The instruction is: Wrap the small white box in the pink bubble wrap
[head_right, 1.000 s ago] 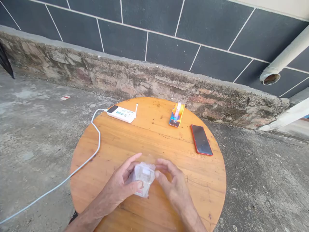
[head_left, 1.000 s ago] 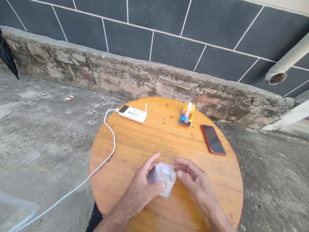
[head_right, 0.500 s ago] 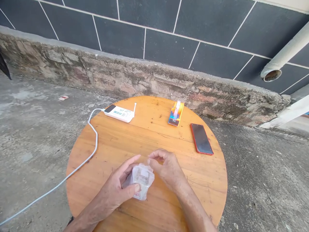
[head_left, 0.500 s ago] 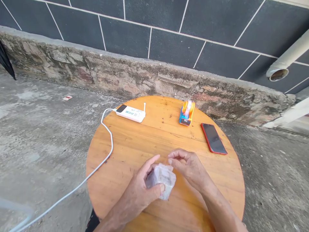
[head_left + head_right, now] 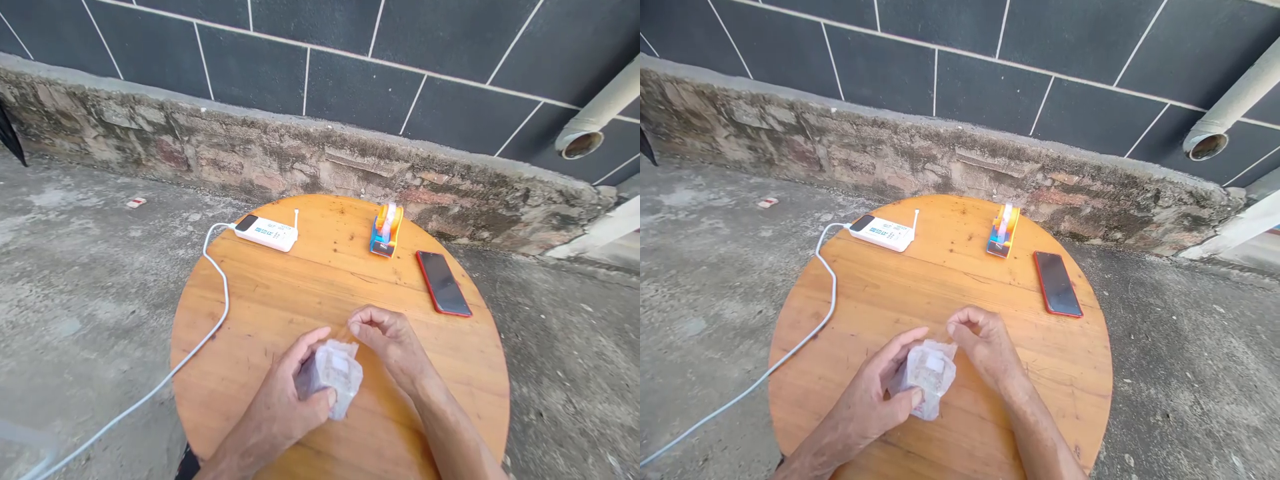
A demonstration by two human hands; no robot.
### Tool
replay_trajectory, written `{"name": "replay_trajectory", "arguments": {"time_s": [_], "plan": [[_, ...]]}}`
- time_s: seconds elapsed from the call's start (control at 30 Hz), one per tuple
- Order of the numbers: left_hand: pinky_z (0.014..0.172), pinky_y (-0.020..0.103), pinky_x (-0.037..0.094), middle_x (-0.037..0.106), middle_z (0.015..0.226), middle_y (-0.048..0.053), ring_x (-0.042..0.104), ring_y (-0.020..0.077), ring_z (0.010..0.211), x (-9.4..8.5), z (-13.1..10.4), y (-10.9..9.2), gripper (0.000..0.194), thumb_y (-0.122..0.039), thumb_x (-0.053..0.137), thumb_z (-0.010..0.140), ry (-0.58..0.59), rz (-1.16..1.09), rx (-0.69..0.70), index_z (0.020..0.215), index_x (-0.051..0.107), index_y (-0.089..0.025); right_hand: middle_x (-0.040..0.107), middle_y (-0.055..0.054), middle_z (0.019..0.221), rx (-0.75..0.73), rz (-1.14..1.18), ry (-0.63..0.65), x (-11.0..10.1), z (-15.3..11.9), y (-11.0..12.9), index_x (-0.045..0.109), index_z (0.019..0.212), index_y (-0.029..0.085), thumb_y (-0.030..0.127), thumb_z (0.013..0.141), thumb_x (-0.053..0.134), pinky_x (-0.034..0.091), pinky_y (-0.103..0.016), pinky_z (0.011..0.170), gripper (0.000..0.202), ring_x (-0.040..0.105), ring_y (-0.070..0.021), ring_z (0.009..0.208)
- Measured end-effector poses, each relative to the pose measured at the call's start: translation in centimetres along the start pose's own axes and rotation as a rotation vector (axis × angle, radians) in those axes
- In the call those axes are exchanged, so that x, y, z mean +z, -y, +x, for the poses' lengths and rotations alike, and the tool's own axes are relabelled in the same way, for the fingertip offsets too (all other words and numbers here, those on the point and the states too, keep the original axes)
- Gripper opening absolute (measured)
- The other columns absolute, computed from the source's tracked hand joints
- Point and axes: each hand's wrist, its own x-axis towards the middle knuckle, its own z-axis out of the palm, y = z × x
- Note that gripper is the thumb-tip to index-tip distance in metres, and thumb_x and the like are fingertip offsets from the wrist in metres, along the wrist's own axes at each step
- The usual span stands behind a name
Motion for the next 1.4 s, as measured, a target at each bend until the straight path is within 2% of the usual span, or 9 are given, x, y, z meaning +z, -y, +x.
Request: {"name": "replay_trajectory", "arguments": {"time_s": [0.2,0.37,0.47,0.6,0.73,0.87,1.07,1.23,1.4], "plan": [[0.08,0.031,0.05,0.068,0.098,0.005,0.064,0.0222,0.089,0.3,-0.3,-0.4,0.048,-0.007,0.054,0.061,-0.02,0.128,0.038,0.108,0.056,-0.019,0.059,0.001,0.07,0.039,0.029,-0.015,-0.1,-0.1,-0.6,0.063,0.071,0.017,0.032,0.08,0.063,0.039,-0.027,0.069,0.017,0.05,-0.0132,0.069],[0.098,0.034,0.041,0.06,0.122,0.005,0.054,0.0254,0.115,0.3,-0.4,-0.8,0.047,-0.003,0.052,0.058,-0.013,0.217,0.131,0.1,0.061,-0.022,0.061,0.0,0.075,-0.023,0.075,0.024,-0.4,0.0,-0.8,0.064,0.072,0.018,0.029,0.081,0.064,0.041,-0.027,0.071,0.014,0.053,-0.0139,0.073],[0.1,0.034,0.04,0.058,0.126,0.004,0.052,0.0247,0.118,0.3,-0.4,-1.0,0.05,-0.001,0.052,0.058,0.021,0.218,0.145,0.102,0.06,-0.023,0.063,-0.001,0.081,-0.057,0.096,0.059,-0.6,0.1,-0.9,0.064,0.074,0.019,0.028,0.082,0.064,0.043,-0.027,0.075,0.013,0.056,-0.0148,0.079],[0.09,0.028,0.046,0.064,0.115,0.001,0.059,0.0214,0.106,0.3,-0.5,-1.1,0.049,-0.001,0.051,0.059,0.024,0.218,0.091,0.102,0.059,-0.023,0.065,-0.003,0.092,-0.045,0.14,0.117,-0.7,-0.1,-0.8,0.064,0.08,0.019,0.03,0.086,0.062,0.046,-0.028,0.076,0.012,0.06,-0.0153,0.082],[0.078,0.025,0.048,0.068,0.1,0.0,0.063,0.0184,0.088,0.2,-0.6,-1.0,0.048,-0.003,0.052,0.058,-0.001,0.244,0.078,0.102,0.058,-0.022,0.067,-0.003,0.085,-0.038,0.194,0.216,-0.6,-0.4,-0.4,0.061,0.087,0.018,0.032,0.091,0.055,0.047,-0.028,0.072,0.016,0.061,-0.0146,0.076],[0.07,0.024,0.048,0.067,0.09,0.001,0.061,0.017,0.079,0.3,-0.5,-1.0,0.043,-0.007,0.052,0.059,-0.016,0.213,0.076,0.1,0.057,-0.02,0.066,-0.003,0.082,-0.078,0.171,0.234,-0.4,-0.4,-0.2,0.058,0.087,0.018,0.032,0.094,0.051,0.047,-0.028,0.071,0.017,0.06,-0.014,0.074],[0.082,0.028,0.048,0.066,0.104,0.005,0.061,0.0197,0.095,0.6,-0.3,-1.1,0.052,-0.01,0.056,0.061,-0.044,0.033,0.023,0.112,0.048,-0.02,0.066,-0.002,0.079,-0.106,0.133,0.217,-0.1,-0.8,-0.2,0.059,0.087,0.018,0.032,0.094,0.05,0.048,-0.026,0.068,0.018,0.059,-0.0132,0.071],[0.083,0.031,0.049,0.063,0.113,0.009,0.061,0.0207,0.095,0.4,0.1,-0.8,0.06,-0.014,0.06,0.061,-0.017,-0.071,-0.012,0.118,0.042,-0.019,0.064,-0.001,0.076,-0.126,0.0,0.159,0.1,-1.3,0.1,0.061,0.086,0.019,0.032,0.094,0.05,0.046,-0.023,0.066,0.018,0.057,-0.0127,0.07],[0.086,0.033,0.049,0.062,0.113,0.009,0.062,0.0209,0.098,0.2,0.1,-0.6,0.065,-0.015,0.062,0.067,0.009,-0.114,-0.03,0.127,0.038,-0.019,0.062,0.0,0.073,-0.169,-0.144,0.139,0.3,-1.9,0.4,0.061,0.085,0.02,0.031,0.095,0.049,0.042,-0.022,0.062,0.02,0.056,-0.012,0.067]]}}
